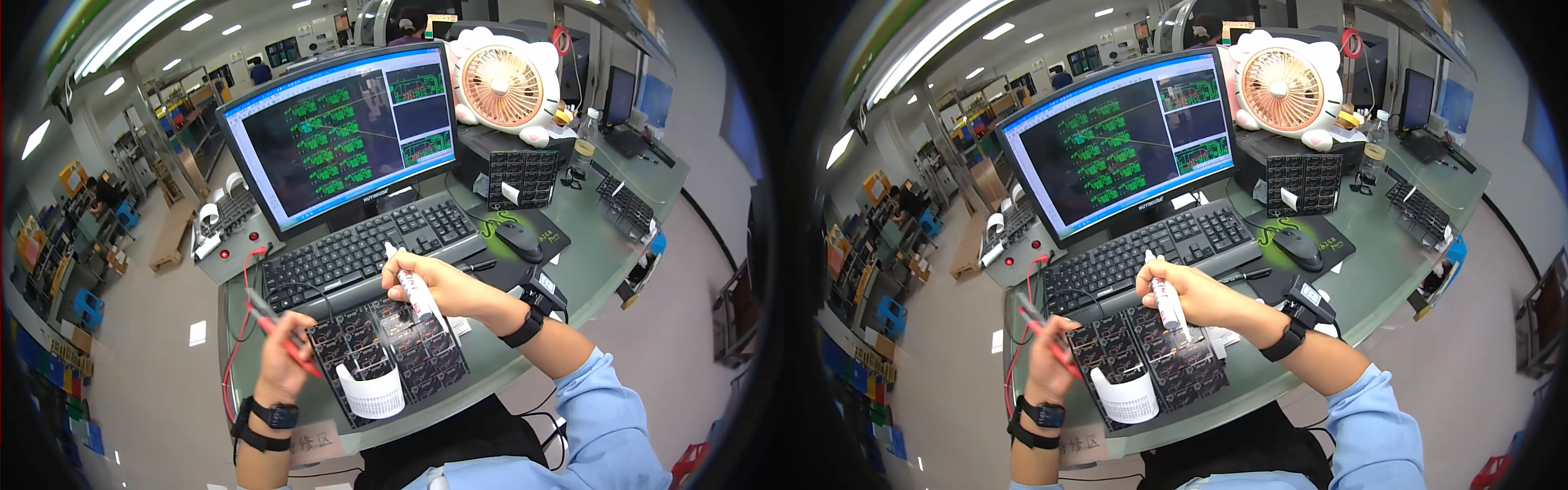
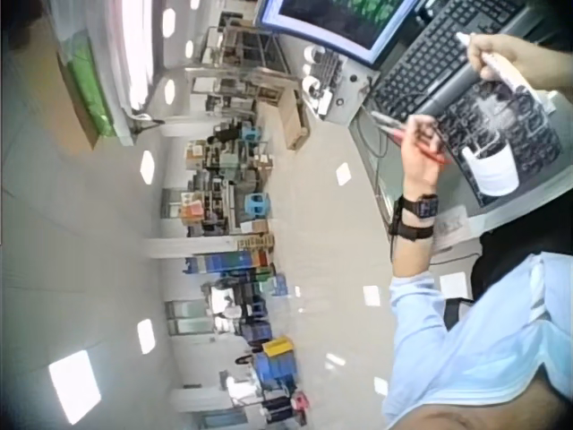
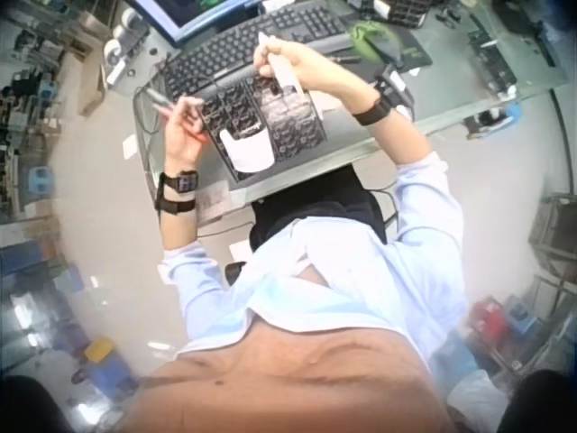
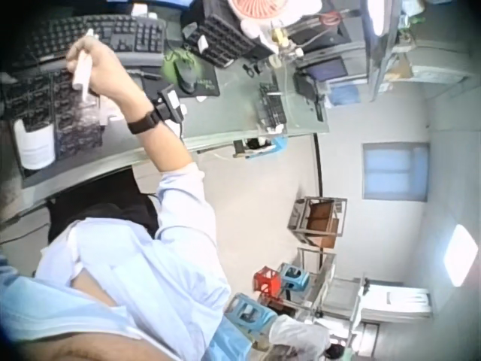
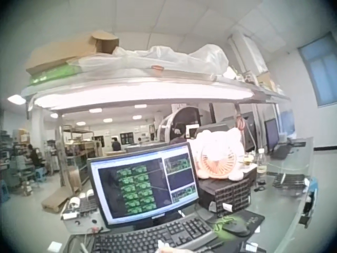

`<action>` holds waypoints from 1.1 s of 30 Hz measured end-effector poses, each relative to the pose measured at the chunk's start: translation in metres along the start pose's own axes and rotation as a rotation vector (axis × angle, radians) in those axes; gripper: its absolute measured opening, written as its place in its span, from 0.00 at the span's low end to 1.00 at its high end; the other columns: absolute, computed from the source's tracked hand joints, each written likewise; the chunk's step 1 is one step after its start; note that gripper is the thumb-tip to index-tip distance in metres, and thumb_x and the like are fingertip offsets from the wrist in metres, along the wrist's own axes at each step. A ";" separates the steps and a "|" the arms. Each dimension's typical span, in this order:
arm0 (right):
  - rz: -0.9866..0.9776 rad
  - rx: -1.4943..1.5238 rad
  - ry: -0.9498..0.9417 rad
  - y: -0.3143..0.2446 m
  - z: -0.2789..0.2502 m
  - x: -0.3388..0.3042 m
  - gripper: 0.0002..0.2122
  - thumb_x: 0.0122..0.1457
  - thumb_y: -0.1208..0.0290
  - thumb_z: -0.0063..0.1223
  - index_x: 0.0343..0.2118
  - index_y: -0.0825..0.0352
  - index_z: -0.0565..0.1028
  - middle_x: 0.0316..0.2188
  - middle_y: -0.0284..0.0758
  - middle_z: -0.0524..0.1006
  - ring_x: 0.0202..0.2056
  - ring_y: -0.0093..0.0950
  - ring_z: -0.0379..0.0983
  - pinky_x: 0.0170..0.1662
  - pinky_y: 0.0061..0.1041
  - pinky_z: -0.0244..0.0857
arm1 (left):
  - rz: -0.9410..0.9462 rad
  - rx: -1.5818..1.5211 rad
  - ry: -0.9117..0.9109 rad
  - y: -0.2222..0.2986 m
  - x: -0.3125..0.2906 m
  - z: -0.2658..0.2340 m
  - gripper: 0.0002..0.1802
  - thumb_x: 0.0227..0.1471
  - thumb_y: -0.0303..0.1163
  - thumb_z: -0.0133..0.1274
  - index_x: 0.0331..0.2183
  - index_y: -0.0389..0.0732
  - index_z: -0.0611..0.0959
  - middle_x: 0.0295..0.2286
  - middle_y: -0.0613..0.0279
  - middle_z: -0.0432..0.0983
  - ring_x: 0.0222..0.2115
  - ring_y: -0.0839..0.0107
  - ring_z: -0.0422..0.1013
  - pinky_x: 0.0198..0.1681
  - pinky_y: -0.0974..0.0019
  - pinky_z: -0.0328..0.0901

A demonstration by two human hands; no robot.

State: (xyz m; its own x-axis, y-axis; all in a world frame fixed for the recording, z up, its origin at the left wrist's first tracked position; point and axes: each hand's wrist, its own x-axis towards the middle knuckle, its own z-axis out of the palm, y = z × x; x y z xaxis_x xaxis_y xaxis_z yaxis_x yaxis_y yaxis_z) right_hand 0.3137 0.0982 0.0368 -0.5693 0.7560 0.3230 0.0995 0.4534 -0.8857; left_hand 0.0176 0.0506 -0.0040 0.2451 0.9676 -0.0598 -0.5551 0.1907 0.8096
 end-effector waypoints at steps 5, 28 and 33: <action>0.239 -0.039 -0.129 0.017 -0.009 0.001 0.06 0.62 0.71 0.55 0.38 0.66 0.71 0.32 0.27 0.72 0.35 0.16 0.68 0.39 0.19 0.64 | 0.195 -0.199 -0.308 0.002 -0.005 -0.006 0.31 0.62 0.49 0.32 0.26 0.35 0.81 0.22 0.57 0.68 0.24 0.60 0.71 0.47 0.50 0.65; 0.144 0.000 0.025 0.026 0.044 -0.035 0.10 0.57 0.68 0.61 0.30 0.67 0.71 0.24 0.32 0.73 0.26 0.23 0.70 0.29 0.24 0.63 | -0.190 0.572 -0.628 -0.032 -0.006 0.022 0.30 0.62 0.42 0.29 0.34 0.34 0.84 0.34 0.57 0.72 0.36 0.66 0.66 0.47 0.65 0.61; 0.062 -0.120 -0.051 0.026 0.046 -0.031 0.10 0.56 0.70 0.62 0.30 0.66 0.70 0.24 0.34 0.75 0.24 0.26 0.74 0.27 0.25 0.66 | -0.223 0.610 -0.574 -0.027 -0.009 0.026 0.29 0.62 0.42 0.30 0.33 0.34 0.84 0.32 0.58 0.69 0.36 0.66 0.65 0.46 0.65 0.61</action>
State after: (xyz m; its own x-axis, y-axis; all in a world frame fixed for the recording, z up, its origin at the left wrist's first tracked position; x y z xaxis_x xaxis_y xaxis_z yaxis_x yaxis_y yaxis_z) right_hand 0.2962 0.0648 -0.0113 -0.5991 0.7609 0.2492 0.2307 0.4621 -0.8563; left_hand 0.0512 0.0326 -0.0103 0.7522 0.6536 -0.0834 0.0365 0.0851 0.9957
